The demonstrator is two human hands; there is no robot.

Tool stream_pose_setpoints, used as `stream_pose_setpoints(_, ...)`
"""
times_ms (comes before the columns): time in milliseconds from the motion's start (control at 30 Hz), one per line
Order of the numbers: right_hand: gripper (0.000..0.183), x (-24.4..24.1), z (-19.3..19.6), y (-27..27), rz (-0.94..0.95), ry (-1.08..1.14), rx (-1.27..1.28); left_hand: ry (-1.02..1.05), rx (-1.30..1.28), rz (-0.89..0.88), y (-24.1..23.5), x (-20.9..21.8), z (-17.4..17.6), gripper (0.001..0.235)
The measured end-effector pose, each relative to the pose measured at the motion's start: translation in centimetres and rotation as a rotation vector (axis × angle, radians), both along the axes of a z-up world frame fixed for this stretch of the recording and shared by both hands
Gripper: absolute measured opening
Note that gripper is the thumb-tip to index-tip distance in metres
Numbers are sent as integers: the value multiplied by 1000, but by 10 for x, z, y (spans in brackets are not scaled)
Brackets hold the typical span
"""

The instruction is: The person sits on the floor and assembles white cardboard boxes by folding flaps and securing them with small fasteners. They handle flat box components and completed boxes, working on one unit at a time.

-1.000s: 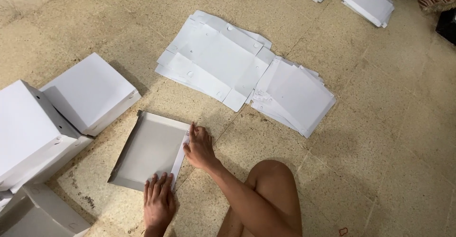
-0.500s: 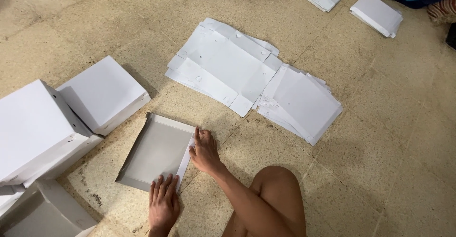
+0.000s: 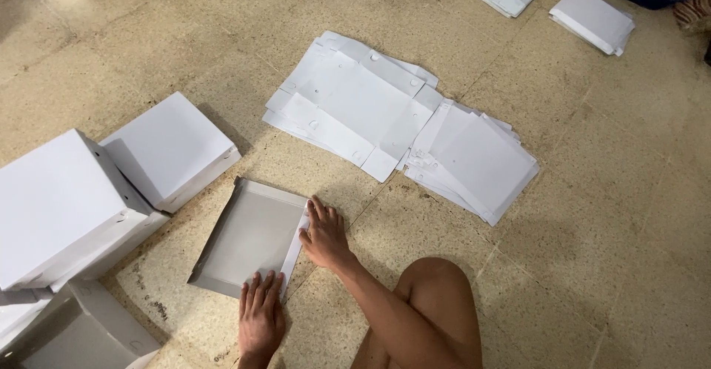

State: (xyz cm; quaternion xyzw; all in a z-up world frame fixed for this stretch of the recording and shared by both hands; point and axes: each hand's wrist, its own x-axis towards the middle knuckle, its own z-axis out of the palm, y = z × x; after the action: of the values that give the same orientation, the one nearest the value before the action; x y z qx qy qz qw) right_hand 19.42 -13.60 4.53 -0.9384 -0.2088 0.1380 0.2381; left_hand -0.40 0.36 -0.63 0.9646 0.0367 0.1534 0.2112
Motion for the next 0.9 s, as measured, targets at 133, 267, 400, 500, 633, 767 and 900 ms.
stream_pose_setpoints(133, 69, 3, 8, -1, -12, 41, 48, -64, 59, 24, 0, 1, -9, 56)
stream_pose_setpoints(267, 61, 0, -1, -1, -70, -49, 143, 4, 75, 132, 1, -4, -15, 80)
stream_pose_setpoints(400, 55, 1, -12, 0, -52, -139, 154, -49, 145, 306, -2, -7, -19, 75)
stream_pose_setpoints(500, 52, 2, -15, -1, -40, -77, 129, -112, 130, 290, 1, -5, -26, 61)
stream_pose_setpoints(633, 48, 2, -2, -1, -74, -4, 200, -133, 34, 256, 0, -2, -19, 61)
stream_pose_setpoints(767, 45, 2, -4, 0, -118, 35, 278, -156, 29, 242, -1, -1, -11, 51)
stream_pose_setpoints(900, 35, 1, -2, 0, -140, 16, 301, -133, 7, 244, -5, 0, 1, 41)
